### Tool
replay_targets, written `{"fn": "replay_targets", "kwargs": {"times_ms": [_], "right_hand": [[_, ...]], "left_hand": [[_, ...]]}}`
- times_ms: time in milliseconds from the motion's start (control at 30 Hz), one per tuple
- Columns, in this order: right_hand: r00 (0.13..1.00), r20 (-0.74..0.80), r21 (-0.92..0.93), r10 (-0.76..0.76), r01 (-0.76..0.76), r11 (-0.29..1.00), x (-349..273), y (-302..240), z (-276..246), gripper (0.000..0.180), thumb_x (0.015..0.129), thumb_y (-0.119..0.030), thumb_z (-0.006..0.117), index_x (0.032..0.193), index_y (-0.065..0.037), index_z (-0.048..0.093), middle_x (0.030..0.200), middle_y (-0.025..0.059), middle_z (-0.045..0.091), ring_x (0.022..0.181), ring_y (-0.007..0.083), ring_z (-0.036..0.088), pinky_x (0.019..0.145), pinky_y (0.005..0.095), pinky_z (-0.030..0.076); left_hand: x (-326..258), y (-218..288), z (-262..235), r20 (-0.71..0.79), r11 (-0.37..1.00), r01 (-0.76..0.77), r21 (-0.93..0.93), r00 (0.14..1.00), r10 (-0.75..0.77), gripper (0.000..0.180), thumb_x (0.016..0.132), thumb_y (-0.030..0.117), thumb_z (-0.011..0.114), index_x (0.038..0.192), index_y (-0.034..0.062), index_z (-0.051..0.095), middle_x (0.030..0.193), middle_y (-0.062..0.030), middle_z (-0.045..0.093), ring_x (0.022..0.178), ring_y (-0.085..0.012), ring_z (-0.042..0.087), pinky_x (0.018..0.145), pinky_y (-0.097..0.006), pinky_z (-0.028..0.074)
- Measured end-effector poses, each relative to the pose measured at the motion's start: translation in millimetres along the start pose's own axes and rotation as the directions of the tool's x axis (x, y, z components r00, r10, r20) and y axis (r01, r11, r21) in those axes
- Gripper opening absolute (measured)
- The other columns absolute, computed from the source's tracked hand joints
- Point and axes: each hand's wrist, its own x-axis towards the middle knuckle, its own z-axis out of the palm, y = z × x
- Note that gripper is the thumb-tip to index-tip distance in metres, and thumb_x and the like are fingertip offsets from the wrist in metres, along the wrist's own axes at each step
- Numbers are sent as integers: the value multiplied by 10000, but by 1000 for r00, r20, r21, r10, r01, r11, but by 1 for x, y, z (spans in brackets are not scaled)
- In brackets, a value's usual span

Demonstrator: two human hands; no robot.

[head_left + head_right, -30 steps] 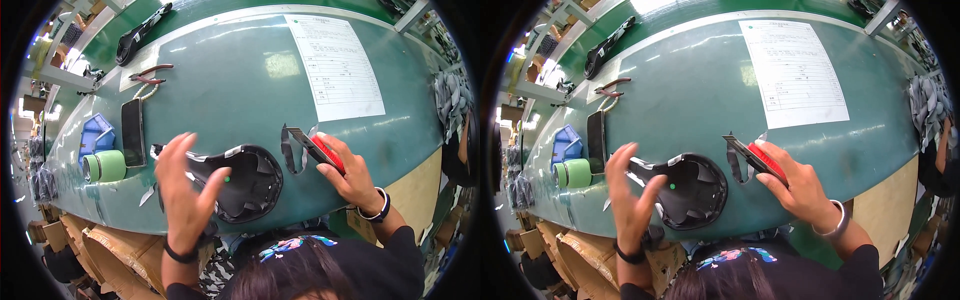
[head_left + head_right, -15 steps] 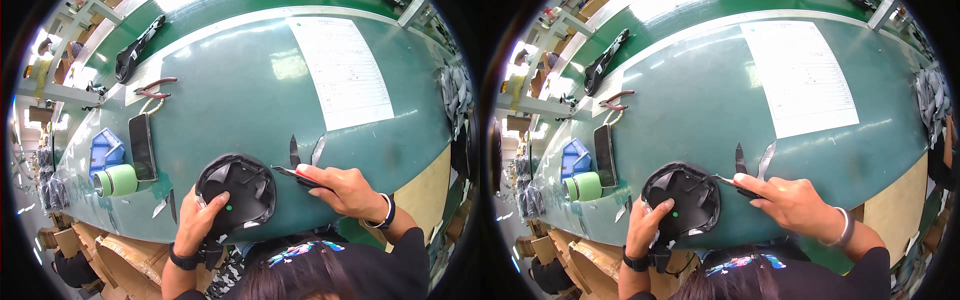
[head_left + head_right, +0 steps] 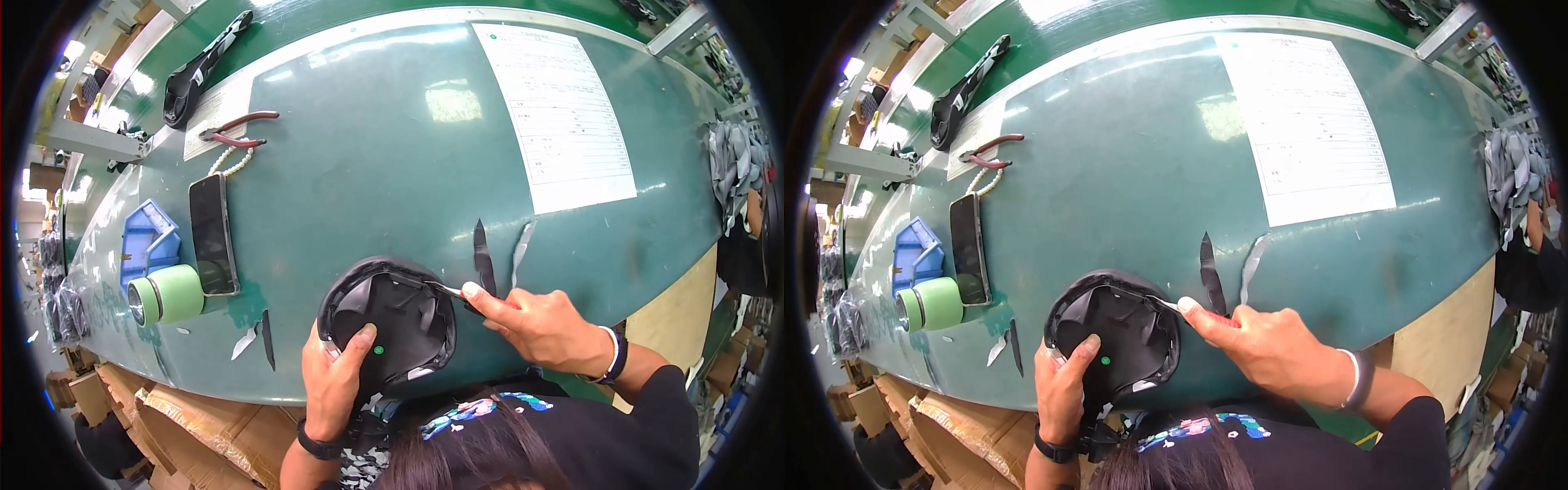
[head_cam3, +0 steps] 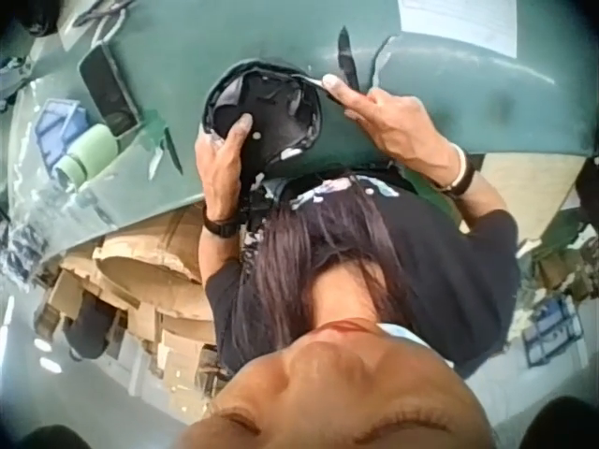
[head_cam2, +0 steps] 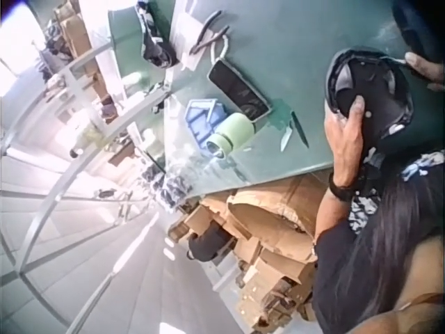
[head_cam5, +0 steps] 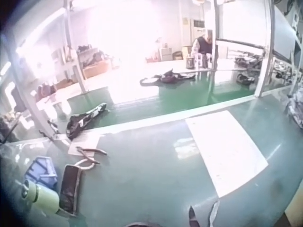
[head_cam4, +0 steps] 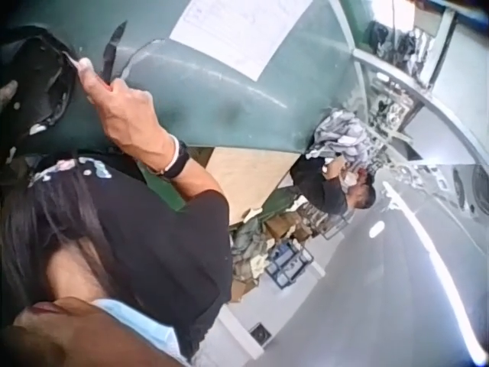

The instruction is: The person picks up a bicycle seat from a conveyor belt and uses a utility knife to trim excess material from its underside. They rotate the seat while cutting, then place it back on the belt and repeat the process with another seat.

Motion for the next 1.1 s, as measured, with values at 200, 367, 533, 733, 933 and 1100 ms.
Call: {"fn": "replay_targets", "kwargs": {"times_ms": [200,367,533,733,933,1100], "right_hand": [[993,-58,380,106,-76,922,-23,-19,12,673,906,-103,617,1498,-113,297,645,144,531,523,354,535,504,444,432],[976,-59,548,210,-144,824,-47,-33,25,608,933,-115,588,1471,-78,307,821,239,637,693,437,615,605,469,473],[931,186,604,313,-360,711,-70,-47,9,566,939,-121,580,1444,-62,333,1029,242,653,806,431,647,711,444,517],[908,-296,573,296,-79,816,-26,-34,11,600,899,-59,624,1428,-63,341,1231,238,599,959,397,660,804,413,537],[957,-289,341,-9,112,933,27,-25,14,652,858,-45,633,1435,-73,330,1181,246,602,914,437,634,757,463,525],[983,-176,384,-41,107,917,37,-21,16,597,852,-68,614,1395,-72,365,1180,249,598,914,444,629,763,481,518]], "left_hand": [[-22,2,23,-156,994,-75,-82,986,62,351,880,153,693,1152,-34,572,1006,-80,640,890,-142,588,811,-286,481],[-43,-5,48,-359,974,-223,44,906,224,353,892,165,706,1127,-38,539,959,-93,634,847,-150,601,771,-289,493],[-62,-15,61,-467,962,-220,163,842,271,376,886,204,720,1093,-35,516,944,-113,632,833,-173,606,761,-301,483],[-65,-21,58,-428,933,-298,200,831,357,379,890,200,716,1089,-46,506,939,-116,621,826,-187,597,772,-307,479],[-65,-19,55,-405,954,-245,171,866,294,355,868,201,734,1052,-23,529,904,-114,637,815,-177,594,773,-320,483],[-56,-34,41,-349,978,-206,20,916,200,367,861,211,740,1062,-23,539,895,-133,666,792,-200,641,745,-335,502]]}}
